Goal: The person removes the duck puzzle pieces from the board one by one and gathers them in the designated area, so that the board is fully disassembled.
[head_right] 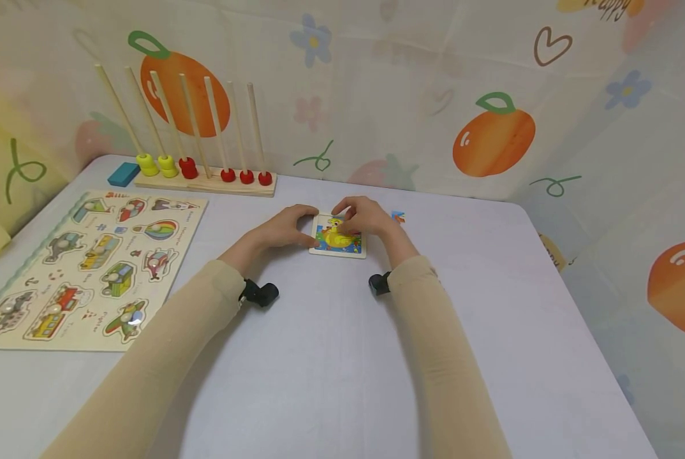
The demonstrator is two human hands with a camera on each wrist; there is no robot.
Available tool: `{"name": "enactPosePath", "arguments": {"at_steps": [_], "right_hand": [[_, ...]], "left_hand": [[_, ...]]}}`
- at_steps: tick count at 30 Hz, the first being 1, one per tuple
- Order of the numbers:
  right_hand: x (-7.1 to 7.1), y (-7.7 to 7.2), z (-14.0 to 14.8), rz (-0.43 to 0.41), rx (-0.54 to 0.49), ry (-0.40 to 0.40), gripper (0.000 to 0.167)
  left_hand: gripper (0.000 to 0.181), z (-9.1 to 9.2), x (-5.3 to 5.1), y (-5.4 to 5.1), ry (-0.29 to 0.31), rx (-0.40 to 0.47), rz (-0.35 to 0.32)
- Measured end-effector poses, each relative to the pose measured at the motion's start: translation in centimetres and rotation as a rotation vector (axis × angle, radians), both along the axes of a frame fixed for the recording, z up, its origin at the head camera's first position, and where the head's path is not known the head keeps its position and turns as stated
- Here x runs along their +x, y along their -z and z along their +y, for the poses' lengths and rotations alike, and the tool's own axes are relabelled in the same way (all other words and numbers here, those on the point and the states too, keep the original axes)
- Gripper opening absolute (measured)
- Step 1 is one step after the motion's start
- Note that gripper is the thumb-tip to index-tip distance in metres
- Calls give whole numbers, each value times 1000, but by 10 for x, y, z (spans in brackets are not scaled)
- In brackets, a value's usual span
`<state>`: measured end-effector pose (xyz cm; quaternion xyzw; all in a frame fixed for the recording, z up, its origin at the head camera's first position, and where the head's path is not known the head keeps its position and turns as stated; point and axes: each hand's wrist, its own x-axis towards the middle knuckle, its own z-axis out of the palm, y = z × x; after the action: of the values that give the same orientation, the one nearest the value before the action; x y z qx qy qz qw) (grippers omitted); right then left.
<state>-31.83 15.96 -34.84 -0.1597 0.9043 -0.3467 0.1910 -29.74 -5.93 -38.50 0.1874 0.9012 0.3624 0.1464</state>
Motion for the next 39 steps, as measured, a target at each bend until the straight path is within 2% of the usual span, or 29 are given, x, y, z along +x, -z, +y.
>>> {"name": "enactPosePath", "arguments": {"at_steps": [17, 28, 39], "right_hand": [[2, 3, -6, 67, 150, -100, 35], [1, 1, -9, 51, 183, -108, 36], [4, -1, -11, 27, 176, -74, 35]], "left_hand": [[77, 0, 1, 0, 4, 9, -1], [77, -1, 0, 1, 12, 6, 10], [78, 0, 0, -1, 13, 7, 4]]}}
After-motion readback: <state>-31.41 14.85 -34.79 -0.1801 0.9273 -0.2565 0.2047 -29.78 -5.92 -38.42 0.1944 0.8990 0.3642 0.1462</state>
